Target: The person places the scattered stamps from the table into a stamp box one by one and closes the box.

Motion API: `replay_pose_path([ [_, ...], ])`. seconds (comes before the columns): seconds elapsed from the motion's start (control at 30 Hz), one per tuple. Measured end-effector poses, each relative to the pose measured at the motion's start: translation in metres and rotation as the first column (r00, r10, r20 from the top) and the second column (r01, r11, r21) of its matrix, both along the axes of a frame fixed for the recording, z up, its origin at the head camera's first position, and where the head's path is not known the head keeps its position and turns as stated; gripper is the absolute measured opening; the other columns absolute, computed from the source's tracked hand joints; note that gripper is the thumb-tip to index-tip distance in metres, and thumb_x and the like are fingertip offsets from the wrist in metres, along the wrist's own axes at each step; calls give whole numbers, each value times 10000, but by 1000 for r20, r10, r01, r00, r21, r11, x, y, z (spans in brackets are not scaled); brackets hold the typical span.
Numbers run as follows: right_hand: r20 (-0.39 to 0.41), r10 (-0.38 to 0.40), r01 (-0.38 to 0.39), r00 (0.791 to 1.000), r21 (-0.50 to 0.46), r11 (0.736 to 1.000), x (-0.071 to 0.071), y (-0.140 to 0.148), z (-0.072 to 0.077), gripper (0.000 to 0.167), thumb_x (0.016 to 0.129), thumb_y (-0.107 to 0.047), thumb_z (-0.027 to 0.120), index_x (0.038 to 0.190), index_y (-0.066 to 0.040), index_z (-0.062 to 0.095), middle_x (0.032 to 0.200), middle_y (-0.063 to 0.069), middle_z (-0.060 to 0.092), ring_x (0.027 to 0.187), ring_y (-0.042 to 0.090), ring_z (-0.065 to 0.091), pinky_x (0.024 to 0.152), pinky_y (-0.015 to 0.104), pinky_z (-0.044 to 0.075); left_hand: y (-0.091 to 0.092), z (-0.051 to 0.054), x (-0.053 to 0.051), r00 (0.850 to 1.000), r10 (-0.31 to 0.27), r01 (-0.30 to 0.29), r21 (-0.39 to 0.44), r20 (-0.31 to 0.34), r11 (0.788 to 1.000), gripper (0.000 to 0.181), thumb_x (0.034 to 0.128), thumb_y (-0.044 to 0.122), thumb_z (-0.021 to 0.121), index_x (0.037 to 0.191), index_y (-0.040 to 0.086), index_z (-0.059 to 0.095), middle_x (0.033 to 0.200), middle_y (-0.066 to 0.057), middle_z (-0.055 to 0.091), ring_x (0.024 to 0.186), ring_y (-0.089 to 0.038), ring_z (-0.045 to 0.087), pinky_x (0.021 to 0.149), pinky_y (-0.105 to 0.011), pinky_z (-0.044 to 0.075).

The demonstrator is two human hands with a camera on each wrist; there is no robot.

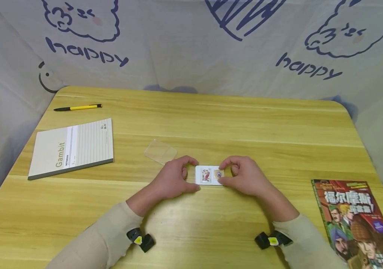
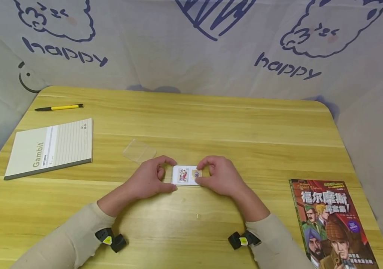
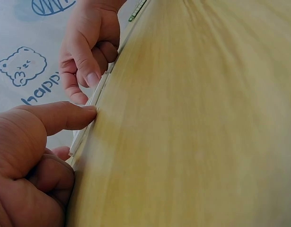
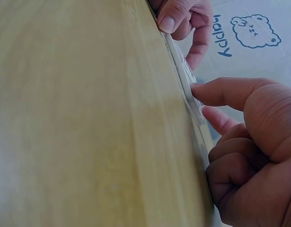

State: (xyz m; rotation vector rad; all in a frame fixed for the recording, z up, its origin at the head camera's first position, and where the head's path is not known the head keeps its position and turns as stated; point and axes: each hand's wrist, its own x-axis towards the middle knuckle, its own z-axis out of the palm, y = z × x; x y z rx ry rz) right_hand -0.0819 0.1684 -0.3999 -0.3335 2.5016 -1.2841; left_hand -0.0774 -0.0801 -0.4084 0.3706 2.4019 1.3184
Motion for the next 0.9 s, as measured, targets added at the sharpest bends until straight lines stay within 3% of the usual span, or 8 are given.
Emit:
replay_pose_path([
  [0.43, 23, 8, -8, 1000, -18, 1000, 4, 10, 0, 615, 685, -169, 938, 1231, -131, 657, 580, -43, 301, 513, 123, 298, 658, 350, 398, 2, 2, 1, 1000, 8, -8, 0, 4, 1000, 629, 683, 105, 919, 1236, 83, 618, 604, 25, 410, 498, -113, 361, 493, -279, 328],
  [0.9, 19, 34, -34, 999, -5, 999, 5, 13, -6, 580, 699, -180, 930, 1213, -113, 669, 577, -47, 287, 515, 120, 286, 637, 325, 391, -3, 4, 1, 1000, 18, -19, 52, 20, 998, 686, 684, 84, 913, 1288, 81, 586, 610, 29, 415, 498, -109, 368, 484, -258, 337],
])
